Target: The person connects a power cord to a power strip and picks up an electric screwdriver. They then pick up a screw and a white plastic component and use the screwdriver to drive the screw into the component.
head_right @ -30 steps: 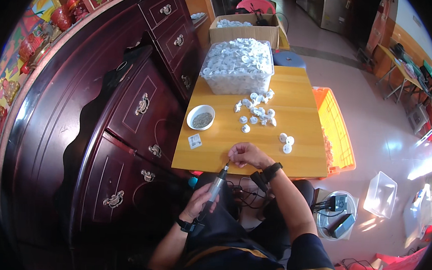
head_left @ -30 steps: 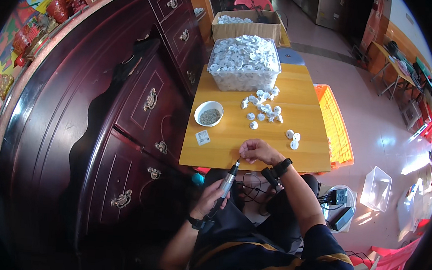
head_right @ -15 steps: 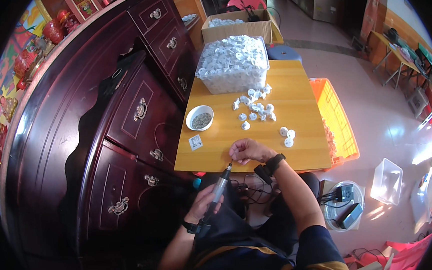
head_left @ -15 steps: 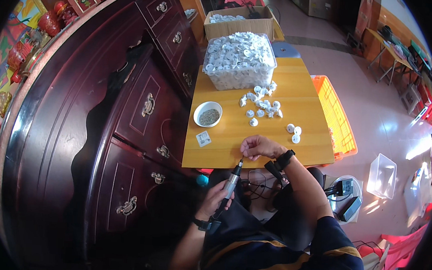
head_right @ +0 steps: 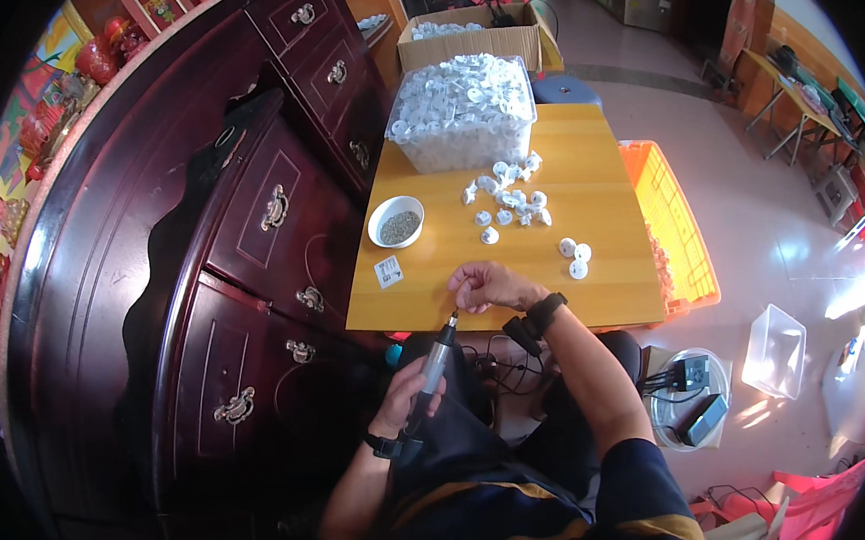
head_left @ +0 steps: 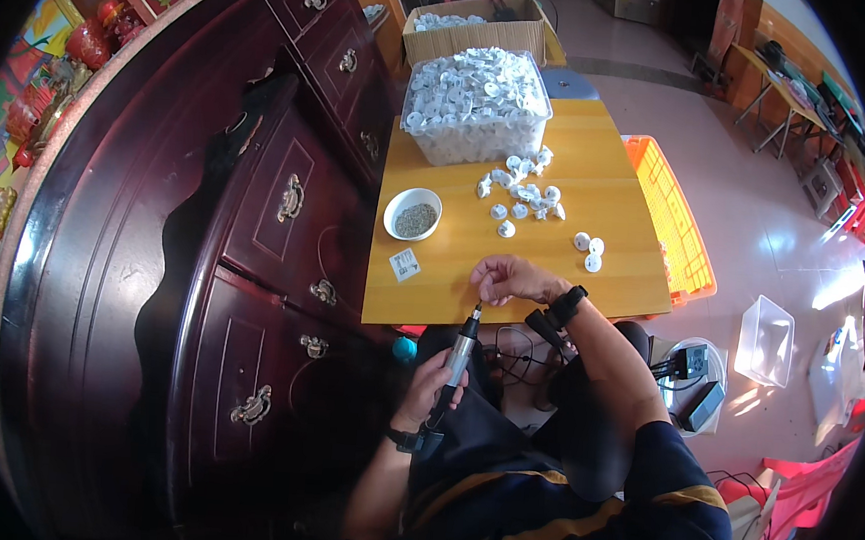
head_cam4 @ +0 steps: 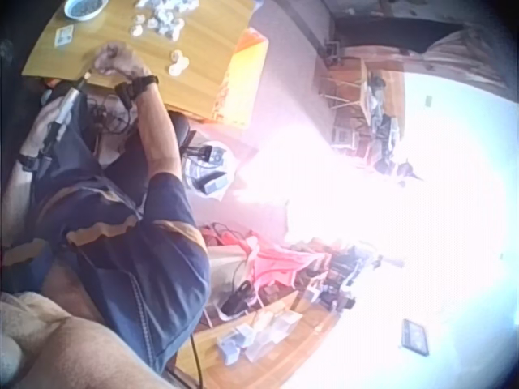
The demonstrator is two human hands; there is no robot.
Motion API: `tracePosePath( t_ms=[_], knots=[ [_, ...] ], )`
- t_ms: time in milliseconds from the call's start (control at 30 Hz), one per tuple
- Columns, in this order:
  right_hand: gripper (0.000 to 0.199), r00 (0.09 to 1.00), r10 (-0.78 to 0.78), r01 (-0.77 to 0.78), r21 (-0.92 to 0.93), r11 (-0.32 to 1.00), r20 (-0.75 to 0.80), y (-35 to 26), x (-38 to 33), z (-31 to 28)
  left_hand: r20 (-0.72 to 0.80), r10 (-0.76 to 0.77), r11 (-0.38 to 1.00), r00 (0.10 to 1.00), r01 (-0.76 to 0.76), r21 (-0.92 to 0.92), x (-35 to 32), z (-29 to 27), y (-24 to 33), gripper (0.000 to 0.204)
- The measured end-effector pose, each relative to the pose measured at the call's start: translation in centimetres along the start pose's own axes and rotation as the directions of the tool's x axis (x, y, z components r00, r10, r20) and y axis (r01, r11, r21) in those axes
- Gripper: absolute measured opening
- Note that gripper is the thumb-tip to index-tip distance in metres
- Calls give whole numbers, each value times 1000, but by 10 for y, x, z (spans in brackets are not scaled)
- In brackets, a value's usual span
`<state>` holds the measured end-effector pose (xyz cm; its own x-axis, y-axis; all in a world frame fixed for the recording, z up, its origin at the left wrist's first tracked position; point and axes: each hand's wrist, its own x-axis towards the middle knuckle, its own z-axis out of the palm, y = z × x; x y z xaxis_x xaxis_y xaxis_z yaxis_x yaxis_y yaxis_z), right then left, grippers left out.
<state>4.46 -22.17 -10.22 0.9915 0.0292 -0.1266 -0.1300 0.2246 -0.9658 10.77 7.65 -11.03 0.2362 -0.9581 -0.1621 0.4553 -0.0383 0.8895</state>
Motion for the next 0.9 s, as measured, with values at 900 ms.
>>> tracePosePath(
  t_ms=[900],
  knots=[
    [14,826,-229,-64,-489,870,-516,-10,6,-1,-118,64,989,991,-79,-127,3,-7,-2,50]
  ],
)
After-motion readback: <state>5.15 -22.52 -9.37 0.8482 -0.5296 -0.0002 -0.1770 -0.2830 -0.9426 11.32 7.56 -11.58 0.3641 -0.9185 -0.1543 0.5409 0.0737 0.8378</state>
